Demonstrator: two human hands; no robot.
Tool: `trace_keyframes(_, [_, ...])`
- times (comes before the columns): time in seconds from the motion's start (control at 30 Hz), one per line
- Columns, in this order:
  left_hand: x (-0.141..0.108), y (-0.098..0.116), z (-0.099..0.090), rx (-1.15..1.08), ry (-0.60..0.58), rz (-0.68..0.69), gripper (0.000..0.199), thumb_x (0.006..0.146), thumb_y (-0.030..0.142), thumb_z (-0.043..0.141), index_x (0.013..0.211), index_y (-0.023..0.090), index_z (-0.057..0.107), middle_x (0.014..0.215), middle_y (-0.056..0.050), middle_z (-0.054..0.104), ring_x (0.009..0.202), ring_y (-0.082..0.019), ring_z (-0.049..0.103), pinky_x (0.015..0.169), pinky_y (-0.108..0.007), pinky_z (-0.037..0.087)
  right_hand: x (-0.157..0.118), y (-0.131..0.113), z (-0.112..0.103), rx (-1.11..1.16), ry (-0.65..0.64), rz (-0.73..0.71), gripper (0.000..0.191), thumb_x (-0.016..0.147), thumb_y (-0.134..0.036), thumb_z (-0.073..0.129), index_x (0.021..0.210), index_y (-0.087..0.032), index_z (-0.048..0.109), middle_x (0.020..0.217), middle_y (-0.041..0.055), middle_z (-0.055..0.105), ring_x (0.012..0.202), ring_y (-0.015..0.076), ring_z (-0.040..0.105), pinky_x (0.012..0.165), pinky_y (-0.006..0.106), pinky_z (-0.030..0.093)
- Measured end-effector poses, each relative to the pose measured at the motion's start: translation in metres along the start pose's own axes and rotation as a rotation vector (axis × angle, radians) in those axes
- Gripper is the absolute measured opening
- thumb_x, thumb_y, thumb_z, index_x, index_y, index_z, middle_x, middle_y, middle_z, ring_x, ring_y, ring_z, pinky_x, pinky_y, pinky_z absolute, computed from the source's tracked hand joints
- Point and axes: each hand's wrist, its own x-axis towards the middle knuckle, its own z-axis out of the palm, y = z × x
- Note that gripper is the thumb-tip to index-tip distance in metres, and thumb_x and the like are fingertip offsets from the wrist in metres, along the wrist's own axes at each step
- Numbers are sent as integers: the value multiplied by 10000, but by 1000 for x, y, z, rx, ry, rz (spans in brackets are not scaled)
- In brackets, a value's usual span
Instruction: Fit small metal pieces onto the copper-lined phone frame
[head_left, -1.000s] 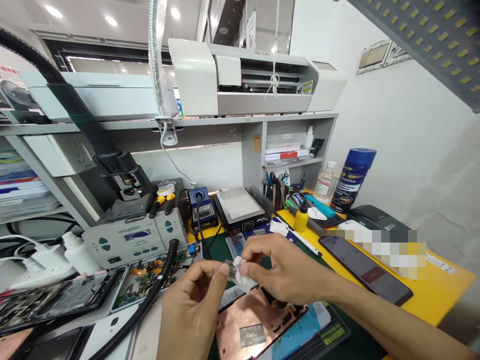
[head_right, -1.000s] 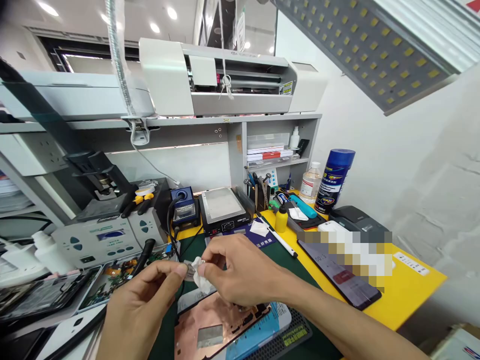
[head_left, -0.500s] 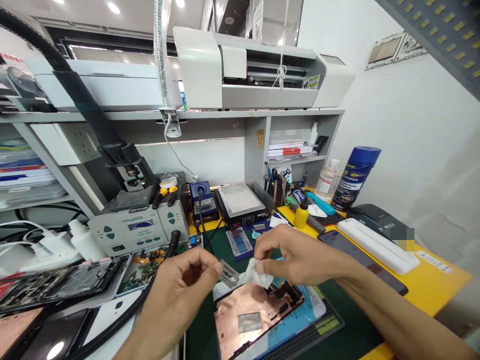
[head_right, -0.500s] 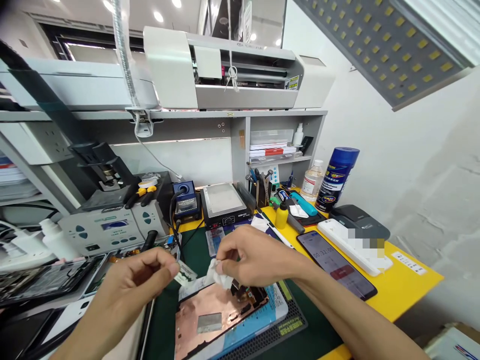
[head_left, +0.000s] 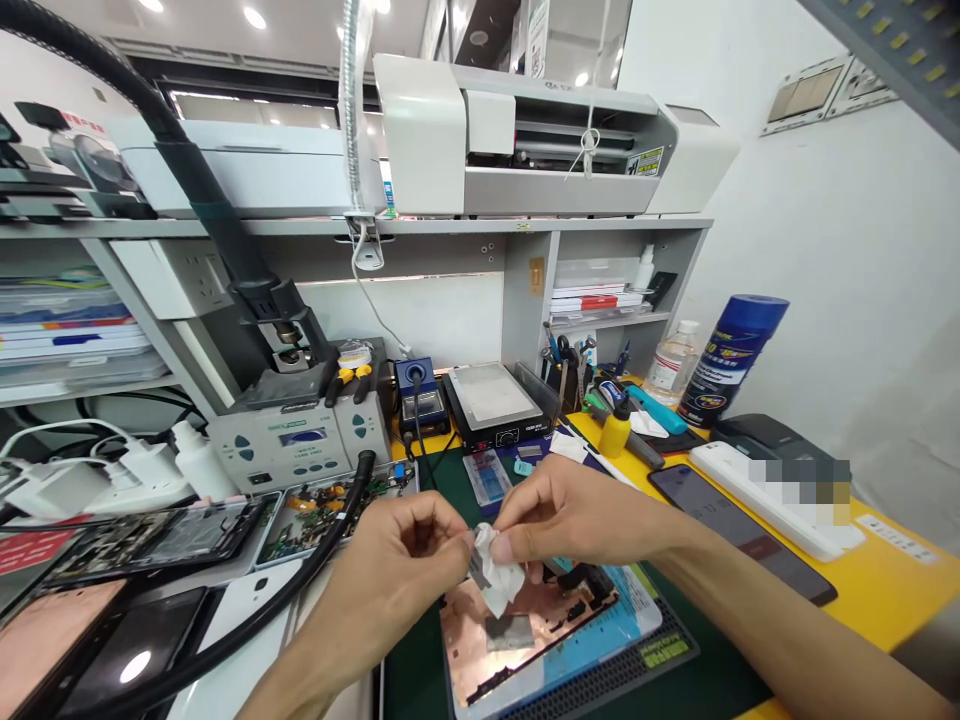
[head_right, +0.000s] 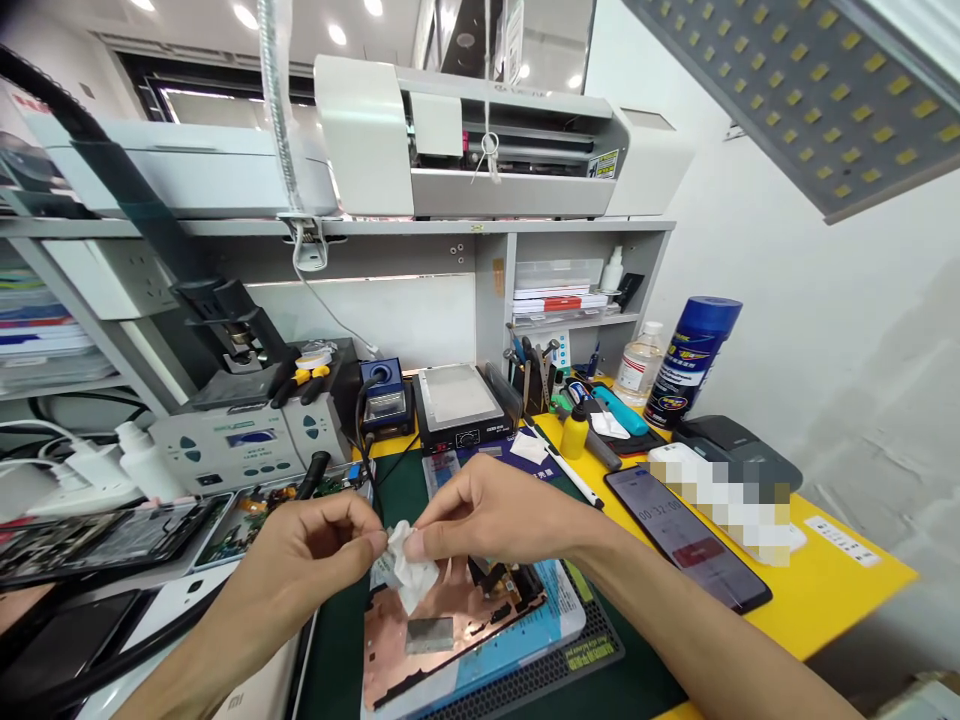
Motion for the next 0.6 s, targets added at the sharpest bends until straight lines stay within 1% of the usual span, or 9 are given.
trace_keyframes(0.07, [1,-1,0,-13,-22,-13,246,743,373,657,620,169,597,586,22,513,574,-112,413,540,-222,313,2,1,5,-39,35,17,257,802,-382,738,862,-135,779,614,12,622,543,114,506,477,219,344])
trace_keyframes(0.13, [2,-4,-1,-57,-25,-10,264,759,404,682,670,164,620,593,34,493,558,-96,378,517,-210,292,4,0,9,-53,102,5,247,809,-382,728,825,-139,773,583,-6,580,516,97,454,456,214,315])
trace_keyframes(0.23, [2,-11,-3,-221,68,-25,301,796,476,696,881,192,645,593,78,412,519,-78,255,458,-200,203,7,-3,12,7,226,-60,237,811,-362,725,734,-139,746,591,-16,549,541,92,442,492,213,357])
trace_keyframes(0.27, [2,-13,-3,-269,106,-31,308,795,483,703,904,203,636,588,87,387,516,-78,227,449,-202,181,8,-4,12,29,269,-77,241,814,-357,721,713,-139,734,599,-17,550,542,92,450,503,214,369])
trace_keyframes(0.3, [2,-14,-3,-290,131,-33,301,792,481,710,885,206,627,580,90,367,515,-79,214,446,-203,170,8,-4,12,47,305,-90,247,821,-357,713,702,-140,726,608,-16,557,534,90,460,504,215,375])
trace_keyframes(0.37, [1,-13,-2,-239,147,-15,296,798,479,701,784,197,612,575,83,362,518,-80,216,448,-207,175,10,-4,12,82,356,-110,258,838,-361,694,702,-143,719,628,-15,572,509,85,474,493,216,377])
trace_keyframes(0.43, [0,-11,1,-137,147,12,322,817,493,673,724,191,610,587,67,398,521,-82,245,463,-210,207,11,-3,11,123,381,-131,259,840,-365,692,705,-145,719,648,-13,580,510,85,484,490,215,390])
trace_keyframes(0.5, [0,-9,3,-71,161,31,339,829,513,648,722,193,627,611,52,443,540,-90,299,498,-215,258,13,-1,12,166,377,-151,264,833,-367,702,693,-143,718,658,-10,581,528,88,486,494,212,413])
trace_keyframes(0.6, [0,-8,7,-42,158,48,335,828,520,645,756,194,662,664,28,510,620,-119,396,574,-228,323,14,0,14,207,361,-154,265,817,-371,721,690,-139,729,660,-6,586,538,91,489,492,211,427])
